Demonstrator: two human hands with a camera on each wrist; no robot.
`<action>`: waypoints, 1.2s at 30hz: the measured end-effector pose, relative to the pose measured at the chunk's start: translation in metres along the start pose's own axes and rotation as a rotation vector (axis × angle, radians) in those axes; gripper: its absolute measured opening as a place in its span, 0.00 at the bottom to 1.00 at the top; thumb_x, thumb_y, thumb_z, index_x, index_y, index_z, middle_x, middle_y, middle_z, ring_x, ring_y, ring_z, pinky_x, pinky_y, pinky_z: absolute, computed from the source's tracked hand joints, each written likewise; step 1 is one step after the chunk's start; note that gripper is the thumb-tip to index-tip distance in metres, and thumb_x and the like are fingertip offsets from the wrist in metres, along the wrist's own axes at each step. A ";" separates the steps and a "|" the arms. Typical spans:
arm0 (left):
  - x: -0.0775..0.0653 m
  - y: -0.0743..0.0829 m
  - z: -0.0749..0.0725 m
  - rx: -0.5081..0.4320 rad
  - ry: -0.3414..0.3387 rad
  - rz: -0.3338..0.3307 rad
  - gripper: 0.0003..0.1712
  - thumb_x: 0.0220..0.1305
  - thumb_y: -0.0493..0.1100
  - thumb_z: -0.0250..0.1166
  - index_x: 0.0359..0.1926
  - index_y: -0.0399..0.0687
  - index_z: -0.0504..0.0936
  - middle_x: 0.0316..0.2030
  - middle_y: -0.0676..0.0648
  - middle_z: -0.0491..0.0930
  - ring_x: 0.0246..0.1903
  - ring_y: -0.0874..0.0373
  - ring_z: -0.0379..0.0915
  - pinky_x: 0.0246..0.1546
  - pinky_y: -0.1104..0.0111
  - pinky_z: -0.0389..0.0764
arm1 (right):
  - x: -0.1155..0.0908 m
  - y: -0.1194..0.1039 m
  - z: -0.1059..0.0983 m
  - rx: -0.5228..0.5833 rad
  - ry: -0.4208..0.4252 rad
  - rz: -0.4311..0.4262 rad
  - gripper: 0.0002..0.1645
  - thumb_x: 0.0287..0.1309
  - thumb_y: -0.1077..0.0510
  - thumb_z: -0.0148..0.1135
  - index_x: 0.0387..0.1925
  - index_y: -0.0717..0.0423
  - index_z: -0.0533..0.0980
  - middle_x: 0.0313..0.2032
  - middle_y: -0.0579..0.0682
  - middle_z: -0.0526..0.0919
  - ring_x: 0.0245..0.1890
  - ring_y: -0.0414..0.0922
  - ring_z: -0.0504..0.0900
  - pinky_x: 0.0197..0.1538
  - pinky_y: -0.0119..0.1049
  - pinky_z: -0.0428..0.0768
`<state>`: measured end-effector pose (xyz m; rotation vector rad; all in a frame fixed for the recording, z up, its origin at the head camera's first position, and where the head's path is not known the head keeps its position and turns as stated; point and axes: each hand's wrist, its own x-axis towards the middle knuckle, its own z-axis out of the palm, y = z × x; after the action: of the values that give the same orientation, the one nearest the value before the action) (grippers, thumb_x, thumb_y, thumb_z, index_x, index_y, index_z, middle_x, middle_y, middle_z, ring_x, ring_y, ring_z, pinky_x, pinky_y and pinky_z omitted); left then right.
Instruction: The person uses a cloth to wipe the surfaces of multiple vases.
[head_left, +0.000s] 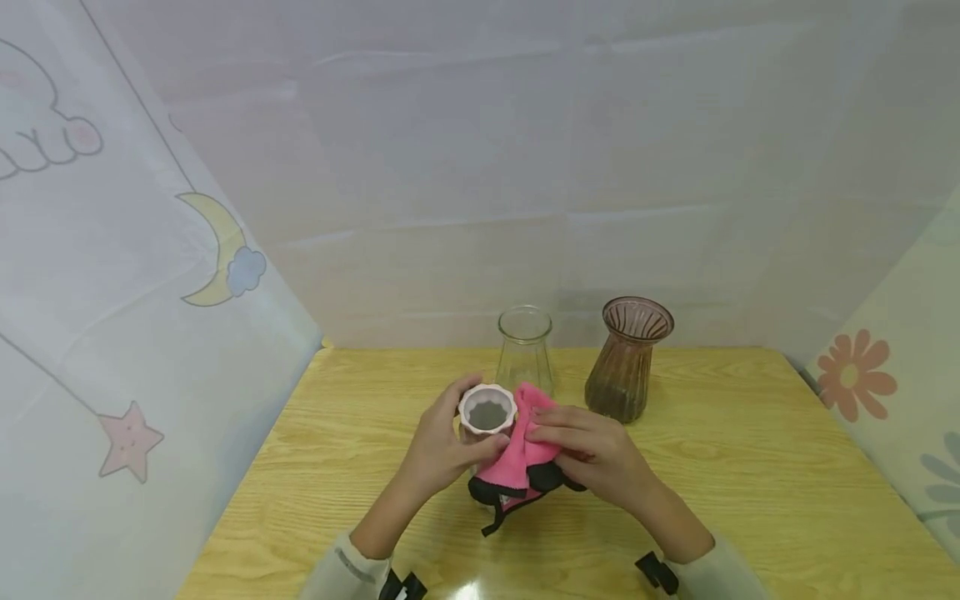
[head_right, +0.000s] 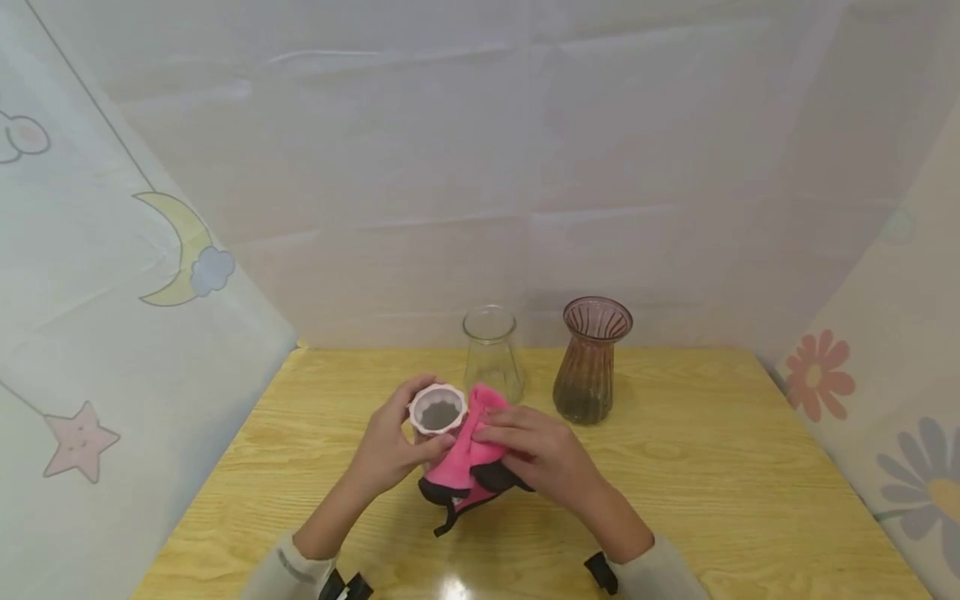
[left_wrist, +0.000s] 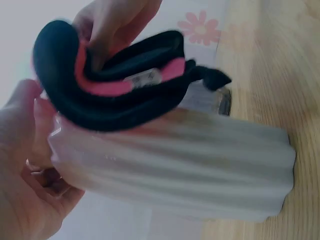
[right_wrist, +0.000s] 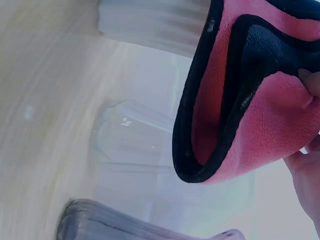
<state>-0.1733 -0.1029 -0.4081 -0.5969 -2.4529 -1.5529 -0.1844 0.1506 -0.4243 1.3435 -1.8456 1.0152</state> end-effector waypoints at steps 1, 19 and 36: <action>-0.001 0.001 0.001 0.002 0.008 -0.012 0.47 0.52 0.50 0.80 0.69 0.45 0.69 0.54 0.48 0.80 0.53 0.53 0.76 0.55 0.52 0.75 | 0.002 0.001 0.001 -0.003 0.000 -0.005 0.15 0.74 0.53 0.56 0.48 0.53 0.86 0.46 0.54 0.88 0.51 0.50 0.85 0.63 0.28 0.74; 0.002 -0.003 -0.002 0.001 -0.020 0.049 0.39 0.55 0.46 0.77 0.65 0.42 0.73 0.48 0.42 0.84 0.46 0.48 0.81 0.44 0.59 0.81 | -0.009 0.000 0.019 0.031 0.004 0.086 0.31 0.34 0.79 0.66 0.43 0.53 0.87 0.46 0.54 0.89 0.50 0.49 0.87 0.62 0.29 0.75; 0.018 -0.023 -0.019 -0.117 -0.238 0.196 0.36 0.58 0.43 0.73 0.67 0.41 0.72 0.49 0.40 0.82 0.41 0.45 0.80 0.41 0.66 0.82 | -0.046 0.000 0.033 0.033 -0.188 0.147 0.30 0.38 0.75 0.76 0.45 0.48 0.87 0.47 0.47 0.89 0.48 0.47 0.88 0.57 0.29 0.79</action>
<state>-0.2008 -0.1239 -0.4121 -1.0642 -2.3871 -1.6356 -0.1731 0.1440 -0.4793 1.3793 -2.1013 1.0270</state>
